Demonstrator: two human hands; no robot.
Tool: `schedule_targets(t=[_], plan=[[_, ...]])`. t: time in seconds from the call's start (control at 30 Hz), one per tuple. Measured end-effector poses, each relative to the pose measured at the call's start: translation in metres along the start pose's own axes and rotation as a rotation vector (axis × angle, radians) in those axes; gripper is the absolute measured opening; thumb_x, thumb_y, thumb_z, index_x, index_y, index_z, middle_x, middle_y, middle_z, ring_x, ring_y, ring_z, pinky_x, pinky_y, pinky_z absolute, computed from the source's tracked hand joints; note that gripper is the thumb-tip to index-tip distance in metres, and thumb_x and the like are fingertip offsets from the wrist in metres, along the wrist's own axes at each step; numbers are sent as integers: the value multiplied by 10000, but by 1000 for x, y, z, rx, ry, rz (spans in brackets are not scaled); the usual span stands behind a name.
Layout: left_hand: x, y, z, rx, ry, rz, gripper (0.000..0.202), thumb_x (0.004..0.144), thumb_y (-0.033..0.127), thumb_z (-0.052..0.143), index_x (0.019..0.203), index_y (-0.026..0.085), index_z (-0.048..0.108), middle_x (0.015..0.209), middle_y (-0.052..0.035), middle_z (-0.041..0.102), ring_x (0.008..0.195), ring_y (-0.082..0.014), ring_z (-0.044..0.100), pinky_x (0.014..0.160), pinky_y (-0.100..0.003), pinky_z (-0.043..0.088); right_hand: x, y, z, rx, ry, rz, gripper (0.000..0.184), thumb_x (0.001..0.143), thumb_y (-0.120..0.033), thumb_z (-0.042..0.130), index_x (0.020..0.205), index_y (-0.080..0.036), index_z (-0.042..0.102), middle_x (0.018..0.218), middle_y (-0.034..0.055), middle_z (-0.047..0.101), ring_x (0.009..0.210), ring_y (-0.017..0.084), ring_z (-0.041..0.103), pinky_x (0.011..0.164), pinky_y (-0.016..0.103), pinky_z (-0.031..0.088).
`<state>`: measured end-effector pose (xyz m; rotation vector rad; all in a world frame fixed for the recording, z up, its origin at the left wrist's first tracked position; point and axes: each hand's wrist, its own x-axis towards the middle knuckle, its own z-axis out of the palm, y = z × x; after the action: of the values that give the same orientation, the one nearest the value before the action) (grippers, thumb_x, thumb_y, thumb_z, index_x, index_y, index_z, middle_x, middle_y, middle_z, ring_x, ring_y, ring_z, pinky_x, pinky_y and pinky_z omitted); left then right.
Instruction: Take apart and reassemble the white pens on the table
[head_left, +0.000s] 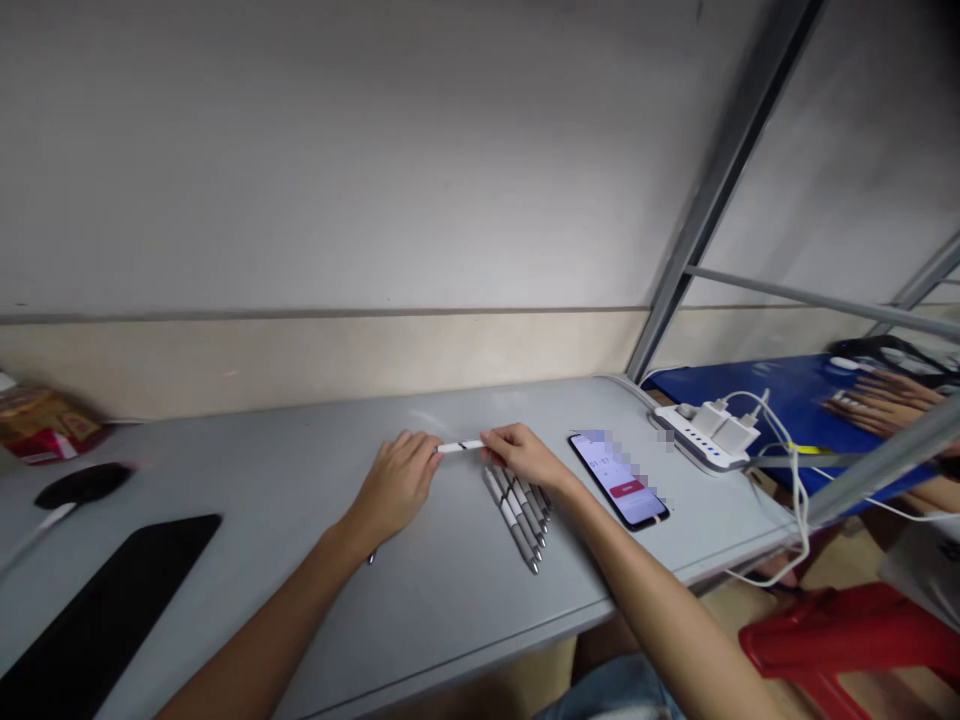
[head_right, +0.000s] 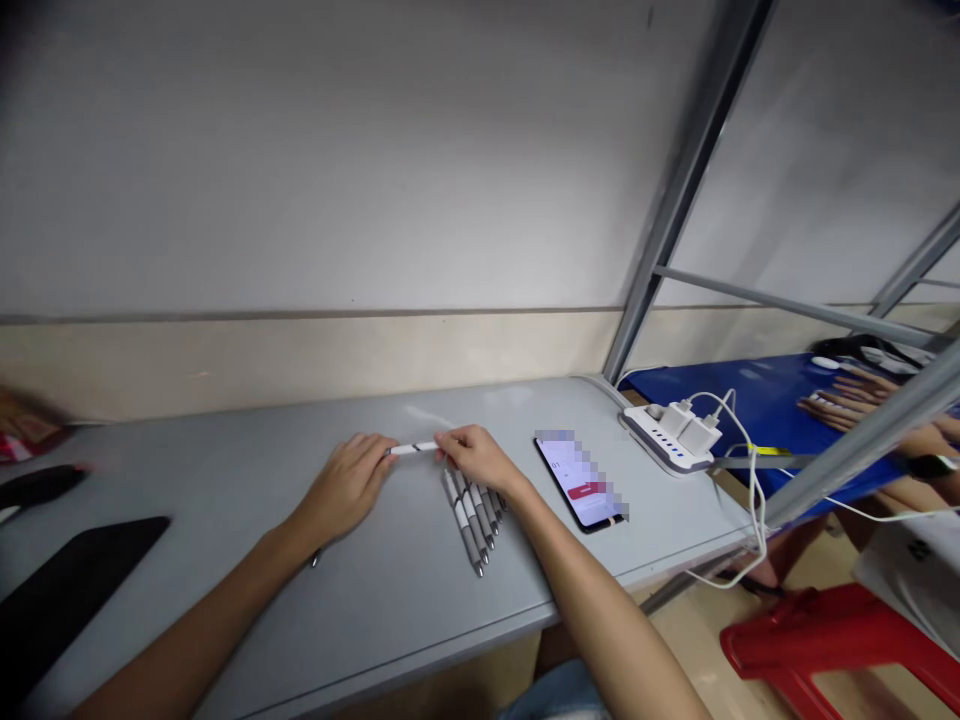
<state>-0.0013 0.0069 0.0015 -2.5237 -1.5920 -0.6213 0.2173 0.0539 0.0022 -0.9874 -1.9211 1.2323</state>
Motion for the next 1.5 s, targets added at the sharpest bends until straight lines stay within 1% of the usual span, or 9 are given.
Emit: schedule_targets(t=[0.27, 0.57, 0.63, 0.77, 0.9, 1.07, 1.2, 1.33, 1.5], plan=[[0, 3, -7, 84, 42, 22, 327, 972, 252, 249, 869, 196, 554, 845, -62, 608, 846, -220, 490, 761, -353, 339, -3, -2, -2, 310, -148, 144, 445, 860, -539, 491, 695, -138, 586, 507, -52, 341, 446, 74, 247, 442, 241, 158], [0, -9, 5, -147, 82, -110, 272, 937, 242, 314, 735, 201, 492, 706, -19, 554, 691, -180, 505, 674, -299, 360, -3, -7, 6, -142, 174, -349, 260, 866, -377, 566, 991, -173, 668, 865, 33, 618, 710, 121, 507, 629, 229, 369], [1, -12, 8, -158, 76, -98, 260, 939, 242, 322, 751, 199, 496, 731, -18, 565, 704, -177, 511, 682, -299, 359, -2, -4, 7, -118, 198, -301, 327, 844, -382, 598, 1094, -176, 642, 908, 43, 634, 709, 122, 528, 630, 229, 390], [0, -14, 9, -118, 69, -69, 269, 957, 271, 309, 806, 197, 519, 777, -21, 575, 768, -185, 520, 737, -316, 356, -1, 1, 6, -147, 129, -174, 360, 919, -404, 455, 840, -134, 679, 617, 1, 571, 557, 107, 471, 560, 230, 364], [-2, -11, 7, -111, 54, -72, 290, 973, 317, 289, 853, 202, 527, 819, -24, 588, 822, -192, 523, 769, -328, 354, 0, 2, 5, -108, 196, -275, 243, 805, -314, 632, 992, -160, 653, 870, 24, 635, 745, 126, 549, 634, 218, 399], [-2, -9, 7, -110, 46, -62, 295, 981, 329, 279, 886, 206, 529, 858, -23, 596, 861, -193, 520, 791, -335, 350, 1, 4, 5, -117, 121, -145, 271, 873, -365, 523, 843, -136, 664, 671, 8, 590, 624, 116, 512, 592, 230, 387], [-1, -10, 6, -95, 37, -70, 277, 977, 340, 296, 922, 204, 532, 894, -28, 607, 894, -203, 522, 805, -349, 346, 3, 6, 5, -126, 202, -249, 260, 770, -283, 651, 1005, -170, 647, 909, 37, 639, 786, 139, 557, 646, 227, 409], [-1, -11, 7, -101, 19, -83, 259, 971, 349, 313, 987, 210, 531, 958, -34, 616, 934, -212, 532, 820, -360, 343, 3, 6, 4, -139, 162, -173, 225, 855, -310, 546, 960, -149, 664, 742, 18, 627, 646, 119, 525, 600, 231, 394], [-2, -11, 9, -131, 18, -92, 232, 968, 343, 321, 1040, 213, 499, 945, -32, 612, 924, -207, 553, 852, -372, 340, 2, 6, 5, -167, 184, -253, 250, 791, -250, 630, 1028, -173, 650, 869, 24, 650, 739, 130, 567, 645, 228, 416]])
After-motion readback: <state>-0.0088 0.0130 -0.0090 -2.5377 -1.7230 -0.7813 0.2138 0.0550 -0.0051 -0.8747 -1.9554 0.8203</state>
